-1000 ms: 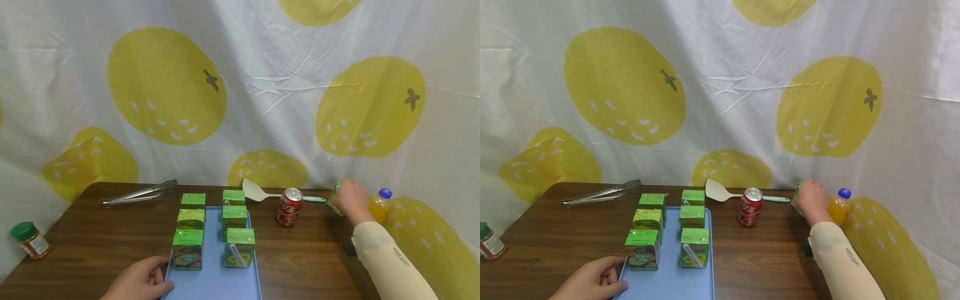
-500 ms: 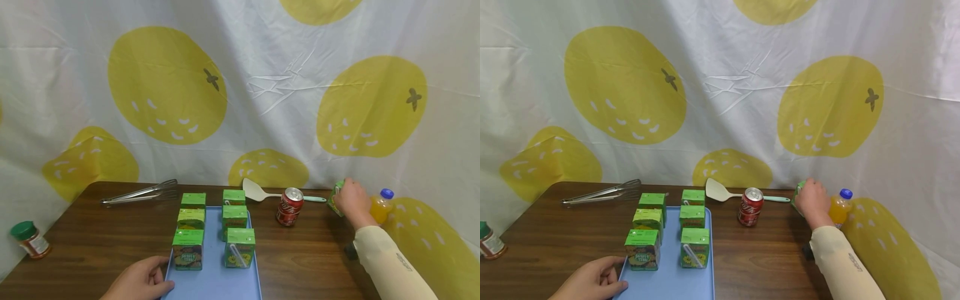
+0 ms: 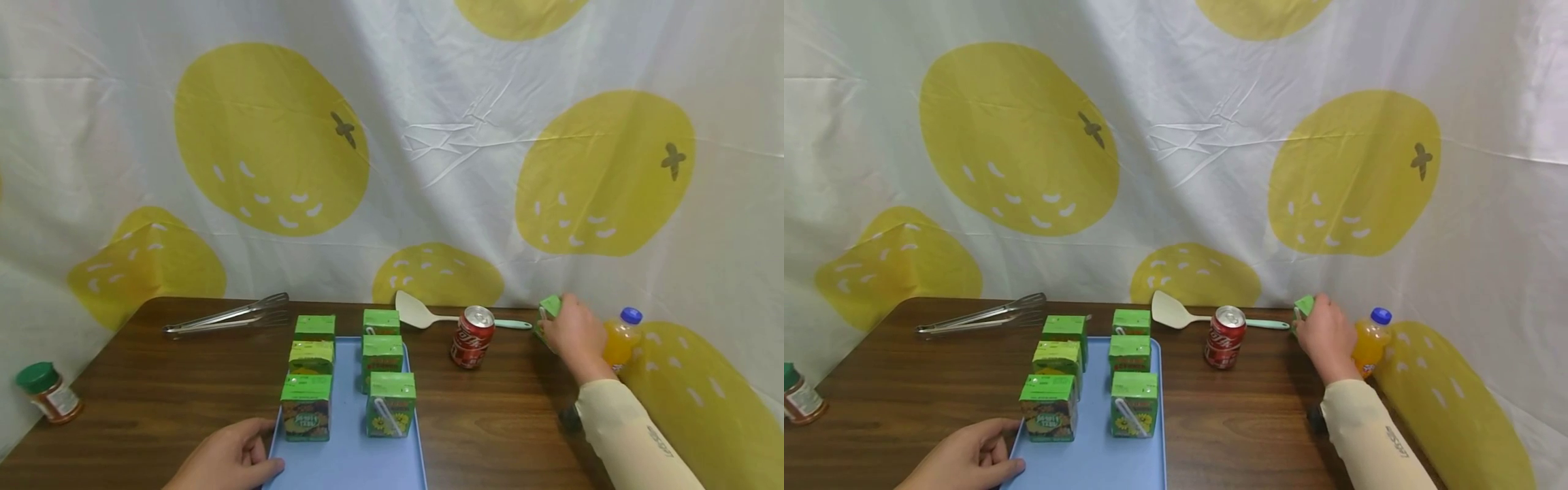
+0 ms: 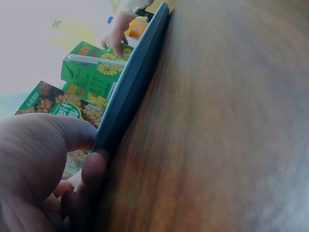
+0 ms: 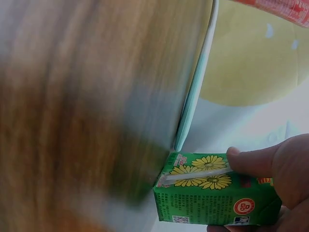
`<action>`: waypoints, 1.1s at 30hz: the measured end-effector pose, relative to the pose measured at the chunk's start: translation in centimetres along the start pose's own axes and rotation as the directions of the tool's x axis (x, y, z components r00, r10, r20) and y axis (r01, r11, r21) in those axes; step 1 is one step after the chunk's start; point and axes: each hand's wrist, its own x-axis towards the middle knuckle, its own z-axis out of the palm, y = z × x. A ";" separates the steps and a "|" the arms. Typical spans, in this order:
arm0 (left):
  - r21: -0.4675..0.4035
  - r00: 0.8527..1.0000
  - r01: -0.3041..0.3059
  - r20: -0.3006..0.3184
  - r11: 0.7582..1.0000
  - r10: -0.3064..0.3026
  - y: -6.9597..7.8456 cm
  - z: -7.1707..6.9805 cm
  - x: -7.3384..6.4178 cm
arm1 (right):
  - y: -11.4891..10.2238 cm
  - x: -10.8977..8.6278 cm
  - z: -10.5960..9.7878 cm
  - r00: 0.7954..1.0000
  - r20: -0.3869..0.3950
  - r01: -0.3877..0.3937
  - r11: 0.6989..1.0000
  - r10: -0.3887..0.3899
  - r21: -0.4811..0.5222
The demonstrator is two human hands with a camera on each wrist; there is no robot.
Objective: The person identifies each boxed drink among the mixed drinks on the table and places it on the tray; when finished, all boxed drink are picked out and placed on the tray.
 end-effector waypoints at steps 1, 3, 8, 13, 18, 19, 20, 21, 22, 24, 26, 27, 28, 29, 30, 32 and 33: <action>0.000 1.000 0.000 0.000 1.000 0.000 0.0 0.0 0.0 | 0.0 -0.1 0.1 1.000 -0.008 0.001 1.000 -0.001 0.001; 0.002 1.000 0.000 -0.001 1.000 0.000 0.0 0.0 0.0 | -0.1 -0.4 0.1 1.000 -0.019 0.007 1.000 -0.007 0.008; 0.009 1.000 0.004 -0.006 1.000 -0.004 0.1 0.1 0.0 | -0.1 -0.9 0.4 0.999 -0.035 0.015 0.999 -0.014 0.040; 0.011 1.000 -0.004 -0.008 1.000 0.004 0.0 0.0 0.0 | 0.1 -1.1 0.7 0.999 -0.037 0.022 0.998 -0.020 0.051; 0.008 1.000 -0.004 -0.012 1.000 0.004 0.0 0.0 0.0 | 0.4 -1.3 0.7 0.998 -0.031 0.050 0.997 -0.048 0.063; 0.007 1.000 -0.003 -0.013 1.000 0.003 0.0 0.0 0.1 | 0.5 -1.4 0.7 0.998 -0.032 0.056 0.996 -0.054 0.068; 0.007 1.000 -0.002 -0.015 1.000 0.003 0.0 0.1 0.1 | 0.6 -1.4 0.7 0.998 -0.035 0.064 0.995 -0.061 0.073; 0.006 1.000 -0.004 -0.015 1.000 0.004 0.0 0.1 0.1 | 0.7 -1.5 0.6 0.997 -0.038 0.069 0.995 -0.066 0.077; 0.006 1.000 -0.005 -0.016 1.000 0.005 0.1 0.1 0.1 | 0.7 -1.5 0.6 0.997 -0.040 0.071 0.994 -0.068 0.080; 0.004 1.000 -0.006 -0.014 1.000 0.006 0.1 0.1 0.1 | 0.7 -1.6 0.6 0.996 -0.049 0.075 0.993 -0.071 0.086; 0.004 1.000 -0.005 -0.013 1.000 0.005 0.1 0.1 0.1 | 0.7 -1.7 0.7 0.995 -0.061 0.079 0.993 -0.073 0.093; 0.004 1.000 -0.005 -0.013 1.000 0.005 0.0 0.1 0.2 | 0.6 -1.7 0.7 0.995 -0.068 0.080 0.992 -0.074 0.098; 0.005 1.000 -0.005 -0.013 1.000 0.005 0.0 0.1 0.2 | 0.5 -1.8 0.7 0.994 -0.075 0.081 0.991 -0.073 0.105; 0.007 1.000 -0.004 -0.013 1.000 0.005 -0.1 0.1 0.2 | 0.5 -1.8 0.7 0.994 -0.084 0.083 0.990 -0.073 0.113; 0.008 1.000 -0.003 -0.013 1.000 0.003 -0.1 0.1 0.2 | 0.4 -1.9 0.7 0.993 -0.091 0.084 0.989 -0.073 0.121; 0.009 1.000 -0.001 -0.015 1.000 0.001 -0.1 0.1 0.2 | 0.2 -2.0 0.5 0.993 -0.095 0.083 0.986 -0.070 0.147; 0.010 1.000 -0.004 -0.014 1.000 0.004 -0.1 0.1 0.2 | 0.1 -2.1 0.3 0.993 -0.093 0.081 0.984 -0.067 0.161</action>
